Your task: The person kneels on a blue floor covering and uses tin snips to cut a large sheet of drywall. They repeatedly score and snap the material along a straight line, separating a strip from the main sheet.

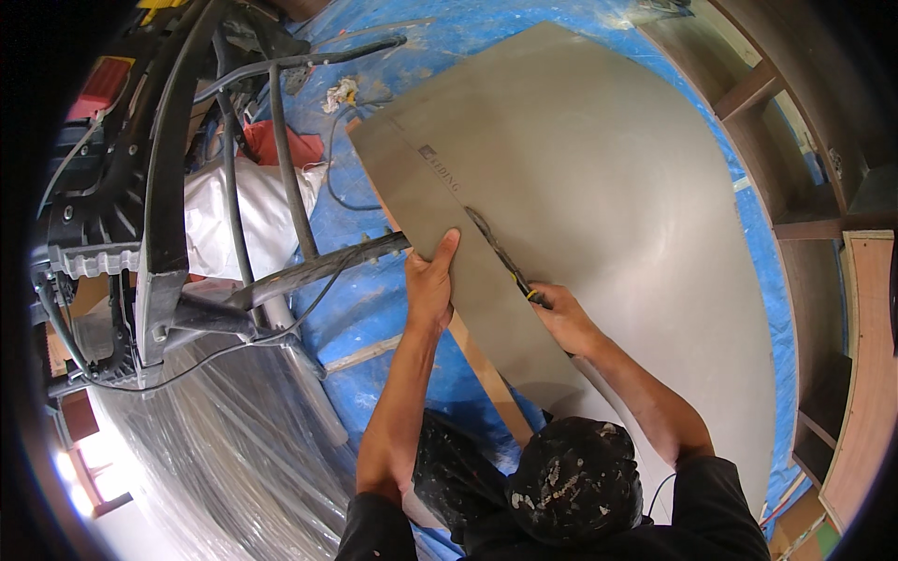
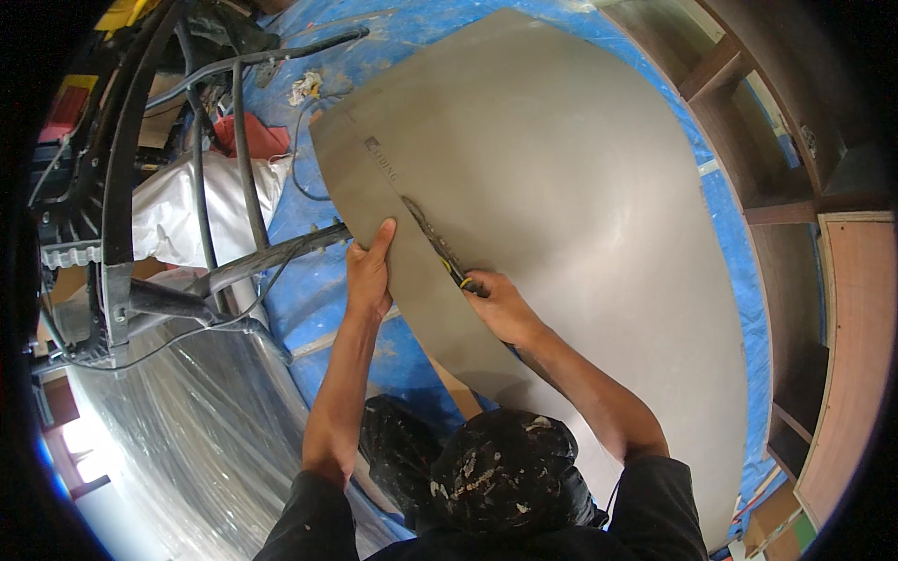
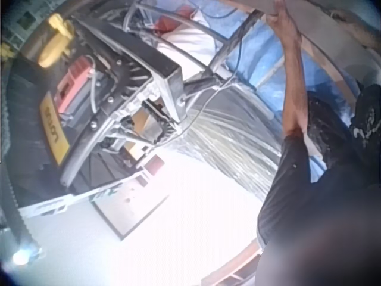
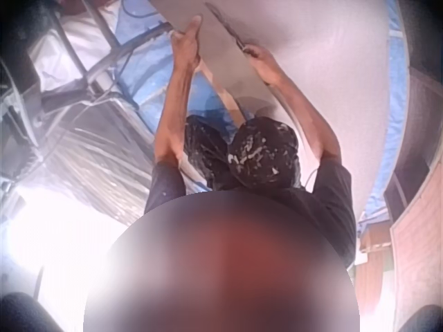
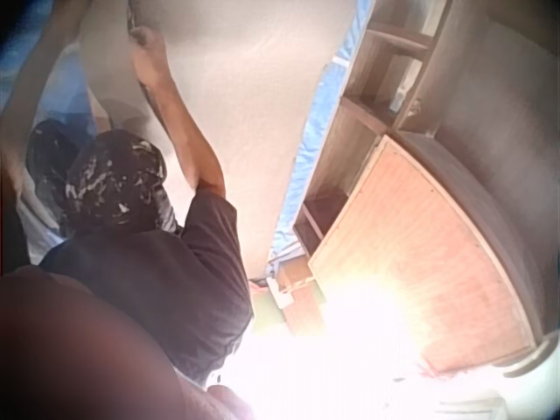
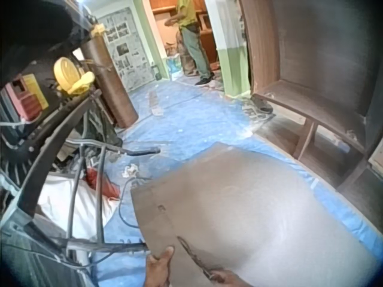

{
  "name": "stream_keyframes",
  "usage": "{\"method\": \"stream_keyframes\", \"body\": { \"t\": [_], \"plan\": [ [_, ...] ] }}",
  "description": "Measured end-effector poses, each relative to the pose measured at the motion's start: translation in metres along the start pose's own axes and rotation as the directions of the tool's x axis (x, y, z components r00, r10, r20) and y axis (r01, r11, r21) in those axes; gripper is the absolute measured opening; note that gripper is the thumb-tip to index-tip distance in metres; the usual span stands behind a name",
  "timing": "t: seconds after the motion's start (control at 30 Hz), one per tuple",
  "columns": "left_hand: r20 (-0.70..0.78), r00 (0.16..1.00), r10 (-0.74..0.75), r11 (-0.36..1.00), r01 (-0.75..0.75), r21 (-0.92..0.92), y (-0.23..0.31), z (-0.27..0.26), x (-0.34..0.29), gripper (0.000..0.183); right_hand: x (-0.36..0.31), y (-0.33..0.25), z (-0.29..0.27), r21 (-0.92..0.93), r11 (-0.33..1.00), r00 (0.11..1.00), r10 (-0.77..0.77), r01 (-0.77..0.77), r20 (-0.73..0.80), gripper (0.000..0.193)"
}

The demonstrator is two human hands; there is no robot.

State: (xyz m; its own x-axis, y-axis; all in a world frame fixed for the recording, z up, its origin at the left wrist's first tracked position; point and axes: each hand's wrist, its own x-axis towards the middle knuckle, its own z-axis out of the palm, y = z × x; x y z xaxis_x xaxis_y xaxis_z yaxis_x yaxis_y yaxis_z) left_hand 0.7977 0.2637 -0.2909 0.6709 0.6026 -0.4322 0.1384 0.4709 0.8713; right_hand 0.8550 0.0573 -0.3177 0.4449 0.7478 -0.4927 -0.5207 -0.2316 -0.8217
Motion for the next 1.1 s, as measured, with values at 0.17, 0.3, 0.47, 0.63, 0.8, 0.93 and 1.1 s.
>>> {"method": "stream_keyframes", "body": {
  "t": [0.17, 0.3, 0.47, 0.63, 0.8, 0.93, 1.1],
  "plan": [
    [-0.010, 1.000, 0.023, 1.000, -0.023, 0.018, 0.0012, 0.0009, -0.0027, 0.030, 0.0009, 0.0026, 0.0001, -0.096, 0.994, 0.999, -0.051, 0.048, -0.020, 0.026],
    [-0.036, 0.999, -0.013, 0.999, 0.015, 0.045, 0.0037, 0.0001, -0.0039, 0.028, 0.0015, 0.0052, -0.0004, -0.163, 0.986, 0.999, -0.048, 0.044, -0.021, 0.024],
    [-0.022, 1.000, -0.004, 1.000, 0.005, 0.030, 0.0052, -0.0010, -0.0050, 0.027, 0.0009, 0.0053, 0.0030, -0.132, 0.991, 0.998, -0.043, 0.036, -0.048, 0.021],
    [-0.020, 1.000, 0.022, 1.000, -0.022, 0.005, 0.0034, -0.0004, -0.0056, 0.028, -0.0020, 0.0029, 0.0004, -0.163, 0.986, 0.999, -0.036, 0.032, -0.026, 0.021],
    [0.003, 1.000, -0.018, 1.000, 0.018, -0.011, 0.0040, -0.0007, -0.0073, 0.028, 0.0011, 0.0061, 0.0018, -0.139, 0.989, 0.999, -0.051, 0.048, -0.017, 0.025],
    [-0.021, 0.999, 0.036, 0.999, -0.036, 0.013, 0.0030, 0.0028, -0.0070, 0.030, 0.0047, 0.0058, 0.0022, -0.049, 0.998, 0.999, -0.041, 0.041, -0.003, 0.028],
    [-0.020, 1.000, 0.000, 1.000, 0.001, 0.005, 0.0056, 0.0031, -0.0067, 0.028, 0.0036, 0.0024, 0.0000, -0.169, 0.982, 0.996, -0.091, 0.085, -0.026, 0.023]
  ]
}}
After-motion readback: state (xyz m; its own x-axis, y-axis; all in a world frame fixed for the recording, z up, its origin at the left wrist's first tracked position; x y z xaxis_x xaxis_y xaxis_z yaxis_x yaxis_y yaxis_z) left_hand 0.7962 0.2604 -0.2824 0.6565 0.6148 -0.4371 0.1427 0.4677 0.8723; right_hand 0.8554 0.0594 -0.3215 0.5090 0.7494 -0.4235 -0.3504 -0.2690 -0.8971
